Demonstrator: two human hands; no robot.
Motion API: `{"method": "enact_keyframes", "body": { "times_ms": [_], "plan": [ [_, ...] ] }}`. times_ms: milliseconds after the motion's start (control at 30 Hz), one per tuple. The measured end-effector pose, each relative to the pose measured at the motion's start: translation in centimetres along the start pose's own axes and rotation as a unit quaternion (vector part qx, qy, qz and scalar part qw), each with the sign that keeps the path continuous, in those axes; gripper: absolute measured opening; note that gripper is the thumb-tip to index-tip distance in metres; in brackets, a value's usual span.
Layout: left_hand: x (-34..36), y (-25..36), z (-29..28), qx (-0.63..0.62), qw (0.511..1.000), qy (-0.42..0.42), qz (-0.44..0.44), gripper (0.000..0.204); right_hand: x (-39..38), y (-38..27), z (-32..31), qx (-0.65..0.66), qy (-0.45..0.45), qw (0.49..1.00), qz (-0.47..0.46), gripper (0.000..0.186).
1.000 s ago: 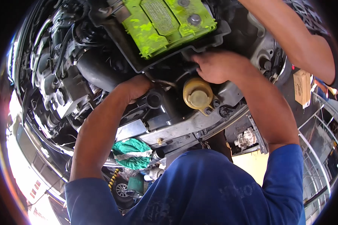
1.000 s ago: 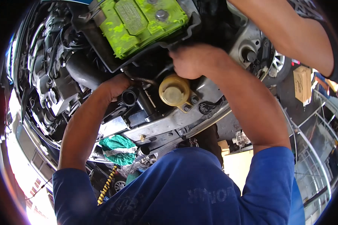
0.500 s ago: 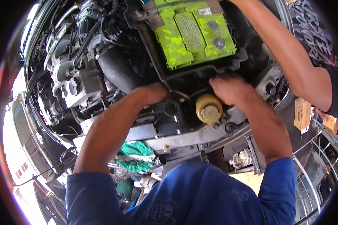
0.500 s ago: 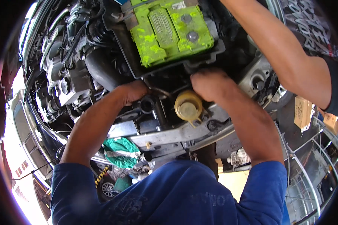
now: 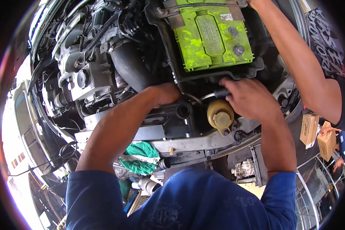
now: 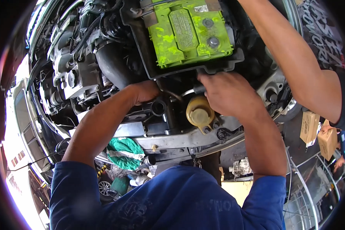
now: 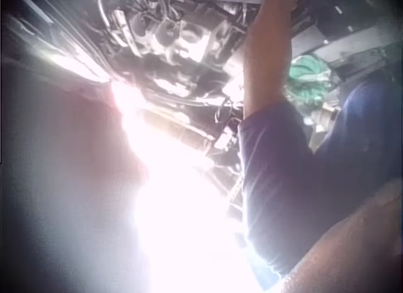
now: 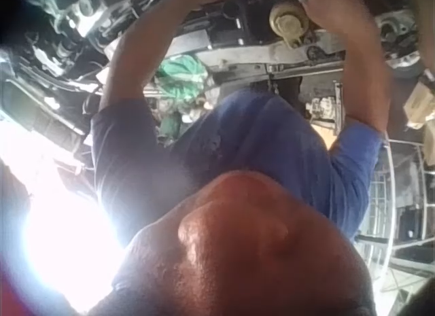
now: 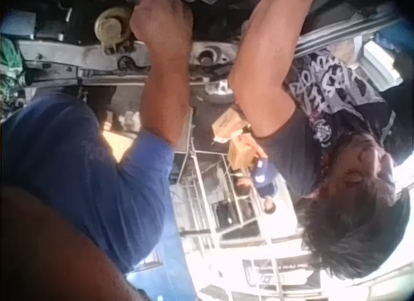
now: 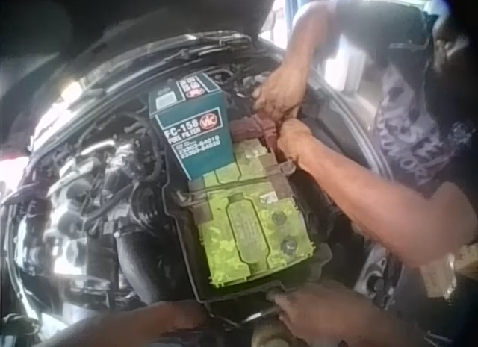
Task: Repairing a car engine, specifically working on hoses and the cooling system.
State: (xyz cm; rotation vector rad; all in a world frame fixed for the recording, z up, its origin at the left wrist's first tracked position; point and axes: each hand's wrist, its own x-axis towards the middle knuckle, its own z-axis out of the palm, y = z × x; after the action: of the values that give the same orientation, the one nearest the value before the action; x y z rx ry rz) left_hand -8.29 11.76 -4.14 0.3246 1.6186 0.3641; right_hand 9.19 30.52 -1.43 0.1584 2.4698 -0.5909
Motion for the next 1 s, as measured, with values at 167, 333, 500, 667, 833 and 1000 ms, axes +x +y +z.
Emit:
{"method": "enact_keyframes", "body": {
  "times_ms": [167,333,500,667,833,1000],
  "plan": [
    [0.2,-0.2,-0.1,0.012,1.000,0.005,0.003,0.027,0.1,0.1,-1.4,0.020,-0.012,0.999,0.039,0.039],
    [0.6,-0.4,-0.2,0.047,0.999,-0.024,0.007,0.027,0.1,-0.2,-1.9,-0.017,-0.102,0.995,0.009,0.038],
    [1.2,-1.2,0.1,-0.050,0.999,-0.016,-0.009,0.026,-0.1,-0.1,-1.1,0.072,0.019,0.997,0.034,0.042],
    [1.6,-1.8,0.2,-0.031,0.999,0.010,-0.005,0.027,0.1,0.3,-1.0,0.085,-0.016,0.996,0.010,0.039],
    [1.7,-1.9,0.1,0.004,1.000,-0.011,0.004,0.029,-0.1,0.3,-0.7,-0.008,0.018,1.000,-0.003,0.038],
    [1.8,-2.0,0.1,-0.032,0.999,-0.011,-0.006,0.028,-0.3,0.0,0.2,-0.062,0.118,0.991,-0.016,0.039]
  ]
}}
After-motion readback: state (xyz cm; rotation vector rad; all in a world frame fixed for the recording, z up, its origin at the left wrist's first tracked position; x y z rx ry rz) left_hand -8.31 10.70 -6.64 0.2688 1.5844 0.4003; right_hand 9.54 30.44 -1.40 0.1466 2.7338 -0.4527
